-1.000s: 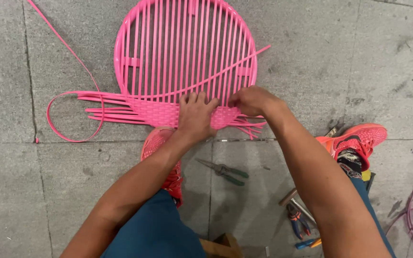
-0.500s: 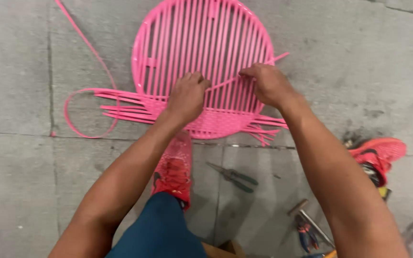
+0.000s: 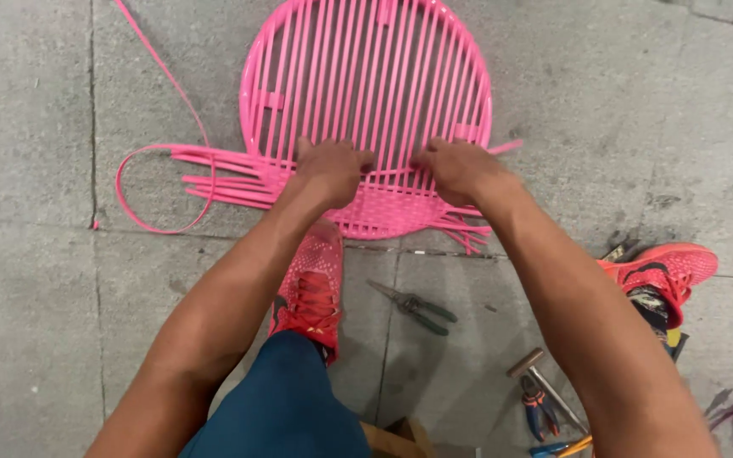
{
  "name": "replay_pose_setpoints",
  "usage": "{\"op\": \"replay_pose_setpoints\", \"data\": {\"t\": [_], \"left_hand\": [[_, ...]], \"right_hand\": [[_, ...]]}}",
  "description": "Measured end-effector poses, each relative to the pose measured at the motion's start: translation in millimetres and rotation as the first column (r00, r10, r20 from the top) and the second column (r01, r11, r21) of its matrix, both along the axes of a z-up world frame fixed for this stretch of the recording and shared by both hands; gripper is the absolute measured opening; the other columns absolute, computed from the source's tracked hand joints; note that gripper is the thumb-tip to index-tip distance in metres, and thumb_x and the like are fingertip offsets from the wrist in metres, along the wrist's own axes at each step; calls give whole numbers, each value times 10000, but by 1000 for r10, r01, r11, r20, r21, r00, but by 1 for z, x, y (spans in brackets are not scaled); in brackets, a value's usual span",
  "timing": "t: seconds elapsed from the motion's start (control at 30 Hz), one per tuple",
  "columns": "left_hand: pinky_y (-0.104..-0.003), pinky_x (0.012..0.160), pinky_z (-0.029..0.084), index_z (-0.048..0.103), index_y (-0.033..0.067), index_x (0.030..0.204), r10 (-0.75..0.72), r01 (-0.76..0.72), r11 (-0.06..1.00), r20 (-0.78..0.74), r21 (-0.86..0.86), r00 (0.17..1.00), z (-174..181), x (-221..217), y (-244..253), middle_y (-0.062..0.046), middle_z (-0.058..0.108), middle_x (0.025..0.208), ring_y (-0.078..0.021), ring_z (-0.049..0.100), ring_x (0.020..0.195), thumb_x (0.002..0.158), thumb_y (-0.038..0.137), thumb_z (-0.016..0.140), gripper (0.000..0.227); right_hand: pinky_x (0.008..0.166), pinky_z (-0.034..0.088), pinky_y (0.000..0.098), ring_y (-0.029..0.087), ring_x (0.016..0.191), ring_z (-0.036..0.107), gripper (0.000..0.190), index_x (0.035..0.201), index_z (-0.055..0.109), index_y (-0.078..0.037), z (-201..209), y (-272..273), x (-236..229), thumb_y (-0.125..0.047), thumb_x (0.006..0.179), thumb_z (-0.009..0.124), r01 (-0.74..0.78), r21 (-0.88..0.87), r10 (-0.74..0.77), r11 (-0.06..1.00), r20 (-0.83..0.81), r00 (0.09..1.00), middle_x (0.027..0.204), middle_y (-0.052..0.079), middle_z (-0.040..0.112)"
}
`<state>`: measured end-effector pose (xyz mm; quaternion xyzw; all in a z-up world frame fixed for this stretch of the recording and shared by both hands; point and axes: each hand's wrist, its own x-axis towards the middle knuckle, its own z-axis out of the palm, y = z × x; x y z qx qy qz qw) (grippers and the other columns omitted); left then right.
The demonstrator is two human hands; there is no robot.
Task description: The recorder is weaving pink plastic strips into a circular furniture frame in a workshop.
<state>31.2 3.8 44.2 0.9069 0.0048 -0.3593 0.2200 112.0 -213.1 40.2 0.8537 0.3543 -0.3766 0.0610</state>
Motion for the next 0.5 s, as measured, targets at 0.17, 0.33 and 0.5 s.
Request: {"op": "replay_pose_setpoints", "data": {"t": [0.17,0.33,0.5], "left_hand": [[-528,1093,316,683,339,1289,-20,19,1000,-67,-12,998,-1,-4,-2,-4,679,1248,-198,583,1227,991,18,504,473],[-595,1147,228,688,374,1274,16,-20,998,-60,-56,998,-11,-11,3,7,622,1334,-241,503,1300,917,-55,531,579],[-616,1098,265,693,356,1254,-74,74,997,2,-27,997,-17,-10,3,-42,589,1334,-275,484,1320,891,-8,575,527]], "right_hand": [[1044,490,470,339,1242,594,616,1400,604,-185,4,-1,-9,37,837,488,76,18,-73,997,-159,985,1325,104,595],[1080,465,410,271,1298,585,699,1397,618,-202,19,10,-16,93,781,467,136,-29,-138,990,-272,952,1392,71,632],[1088,454,397,266,1300,593,523,1376,641,-193,-3,11,-9,-22,901,501,131,-28,-134,991,-284,950,1399,73,644]]}}
